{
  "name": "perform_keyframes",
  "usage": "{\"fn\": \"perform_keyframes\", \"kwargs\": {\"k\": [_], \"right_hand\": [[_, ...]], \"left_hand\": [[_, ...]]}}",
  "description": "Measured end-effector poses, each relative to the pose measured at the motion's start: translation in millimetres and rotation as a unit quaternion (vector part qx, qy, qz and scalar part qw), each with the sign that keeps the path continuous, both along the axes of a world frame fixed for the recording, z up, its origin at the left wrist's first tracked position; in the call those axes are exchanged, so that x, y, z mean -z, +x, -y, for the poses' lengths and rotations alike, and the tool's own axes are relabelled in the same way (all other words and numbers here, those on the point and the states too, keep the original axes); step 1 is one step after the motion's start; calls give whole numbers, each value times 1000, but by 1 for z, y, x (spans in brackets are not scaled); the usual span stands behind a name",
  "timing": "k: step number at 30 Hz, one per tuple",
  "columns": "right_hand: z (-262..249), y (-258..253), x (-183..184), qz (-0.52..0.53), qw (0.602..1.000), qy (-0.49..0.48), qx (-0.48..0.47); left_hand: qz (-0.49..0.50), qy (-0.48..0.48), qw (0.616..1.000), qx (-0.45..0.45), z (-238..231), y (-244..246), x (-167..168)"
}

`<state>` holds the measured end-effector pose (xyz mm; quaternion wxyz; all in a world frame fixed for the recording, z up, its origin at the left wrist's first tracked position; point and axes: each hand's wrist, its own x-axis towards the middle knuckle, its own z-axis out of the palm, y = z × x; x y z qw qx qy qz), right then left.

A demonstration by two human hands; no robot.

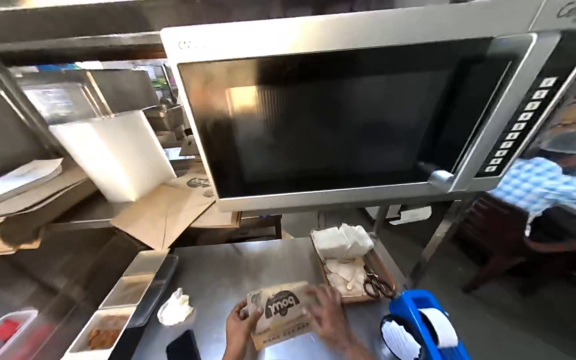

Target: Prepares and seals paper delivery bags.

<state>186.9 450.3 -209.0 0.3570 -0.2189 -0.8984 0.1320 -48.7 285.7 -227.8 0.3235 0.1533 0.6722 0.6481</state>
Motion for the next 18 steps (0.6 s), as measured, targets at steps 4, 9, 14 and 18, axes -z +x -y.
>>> {"fn": "perform_keyframes", "kwargs": {"k": [4, 9, 14, 18], "right_hand": [[-24, -19, -135, -310, 915, -233, 109], [-62, -43, -219, -293, 882, -367, -42], [-34, -19, -214, -297, 883, -350, -98], [37, -10, -109, -221, 843, -490, -33]], "left_hand": [[4, -49, 998, -43, -3, 4, -2], [-62, -143, 987, 43, 0, 6, -22], [-145, -62, 986, 44, 5, 18, -8], [-183, -59, 981, 35, 8, 24, -6]]}}
